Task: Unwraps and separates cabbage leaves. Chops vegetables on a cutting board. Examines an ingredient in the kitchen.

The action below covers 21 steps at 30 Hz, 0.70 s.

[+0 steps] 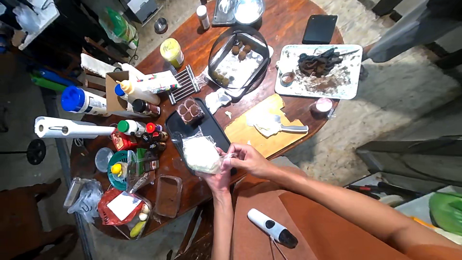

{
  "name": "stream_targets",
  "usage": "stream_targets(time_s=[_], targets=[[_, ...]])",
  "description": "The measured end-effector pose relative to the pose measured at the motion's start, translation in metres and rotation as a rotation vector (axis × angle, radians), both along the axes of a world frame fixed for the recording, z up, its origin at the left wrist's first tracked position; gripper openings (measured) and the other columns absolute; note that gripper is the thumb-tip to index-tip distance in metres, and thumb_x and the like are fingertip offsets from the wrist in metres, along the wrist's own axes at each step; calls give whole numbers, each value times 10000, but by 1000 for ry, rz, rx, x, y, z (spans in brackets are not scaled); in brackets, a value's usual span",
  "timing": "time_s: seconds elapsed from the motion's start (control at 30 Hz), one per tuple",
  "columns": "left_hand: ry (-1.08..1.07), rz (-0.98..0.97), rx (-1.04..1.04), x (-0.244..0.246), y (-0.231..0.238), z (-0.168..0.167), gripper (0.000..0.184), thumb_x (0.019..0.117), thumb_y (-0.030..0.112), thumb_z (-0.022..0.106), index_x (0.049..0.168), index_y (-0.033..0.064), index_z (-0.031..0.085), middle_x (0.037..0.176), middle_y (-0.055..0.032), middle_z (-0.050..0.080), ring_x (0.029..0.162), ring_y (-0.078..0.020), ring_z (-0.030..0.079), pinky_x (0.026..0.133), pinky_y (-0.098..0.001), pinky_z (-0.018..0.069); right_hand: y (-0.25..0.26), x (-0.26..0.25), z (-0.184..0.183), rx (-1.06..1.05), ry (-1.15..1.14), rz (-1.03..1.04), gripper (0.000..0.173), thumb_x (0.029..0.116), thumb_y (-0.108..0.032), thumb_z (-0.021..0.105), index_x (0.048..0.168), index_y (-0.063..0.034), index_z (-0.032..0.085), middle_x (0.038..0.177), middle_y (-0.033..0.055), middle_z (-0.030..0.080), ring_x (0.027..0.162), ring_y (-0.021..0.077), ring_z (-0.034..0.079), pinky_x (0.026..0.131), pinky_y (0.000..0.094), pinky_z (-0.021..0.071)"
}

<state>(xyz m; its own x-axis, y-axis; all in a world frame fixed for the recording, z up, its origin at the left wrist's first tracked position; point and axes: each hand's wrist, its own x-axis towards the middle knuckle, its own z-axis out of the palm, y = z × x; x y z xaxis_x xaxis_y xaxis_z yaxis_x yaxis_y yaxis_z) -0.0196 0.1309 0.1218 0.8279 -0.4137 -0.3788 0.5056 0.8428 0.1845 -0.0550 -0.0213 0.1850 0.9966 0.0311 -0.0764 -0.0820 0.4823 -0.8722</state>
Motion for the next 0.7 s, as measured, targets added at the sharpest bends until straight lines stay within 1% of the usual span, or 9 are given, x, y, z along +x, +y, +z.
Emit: stream_targets(time_s=[0.07,0.23,0.37,0.43,0.5,0.53,0.63,0.67,0.7], targets=[[-105,-18,52,-1,2,-1,896,849,852,315,1203,88,624,1061,-100,689,883,-198,697,660,-346,597,0,-4,0,1,-25,53,146,997,-120,668,1071,-11,605,911,67,721,822,153,720,792,345,618],[-108,-37,-54,3,13,-8,815,855,796,409,1245,99,571,1105,-68,665,978,-185,671,796,-339,580,0,-10,-3,-45,-4,203,148,1000,-143,675,1058,-8,656,843,20,710,734,88,686,725,275,600],[-135,-31,-34,5,18,-14,769,892,746,430,1238,76,583,1105,-89,677,976,-187,678,803,-316,574,-4,-8,-4,-138,45,349,234,1030,-246,641,1109,-38,714,844,-15,691,732,27,635,709,215,552],[-140,-21,-35,6,17,-16,760,926,718,385,1274,61,547,1137,-105,654,990,-193,664,804,-301,562,-6,-5,-6,-181,46,390,256,1019,-290,656,1066,-52,737,823,-18,684,712,19,610,684,213,525],[-119,0,-29,5,15,-14,762,941,703,363,1301,50,519,1157,-116,645,1025,-209,663,835,-316,566,-8,-3,-4,-241,56,406,261,986,-311,706,1058,-65,760,857,-13,715,729,14,619,697,217,528],[-108,1,0,2,14,-13,760,953,706,334,1319,65,515,1173,-105,643,1041,-200,662,847,-318,570,-9,-3,-1,-275,75,398,266,964,-315,733,1071,-73,763,858,-13,717,719,16,614,690,220,523],[30,30,144,-1,12,-7,800,928,772,264,1250,109,574,1088,-92,688,962,-206,701,777,-357,607,-14,-1,4,-414,158,396,325,958,-350,733,1181,-115,747,875,-6,721,723,41,631,711,250,545],[31,28,102,2,13,-11,824,901,788,295,1276,101,551,1120,-101,668,986,-215,685,803,-360,595,-16,-1,3,-454,171,396,303,969,-371,714,1132,-120,762,838,-16,706,705,39,614,695,256,531],[48,33,62,5,14,-13,840,873,796,340,1286,92,539,1136,-109,657,1001,-227,677,825,-368,588,-17,-1,3,-483,173,390,287,981,-386,692,1030,-113,767,778,-26,673,670,36,584,658,256,501]])
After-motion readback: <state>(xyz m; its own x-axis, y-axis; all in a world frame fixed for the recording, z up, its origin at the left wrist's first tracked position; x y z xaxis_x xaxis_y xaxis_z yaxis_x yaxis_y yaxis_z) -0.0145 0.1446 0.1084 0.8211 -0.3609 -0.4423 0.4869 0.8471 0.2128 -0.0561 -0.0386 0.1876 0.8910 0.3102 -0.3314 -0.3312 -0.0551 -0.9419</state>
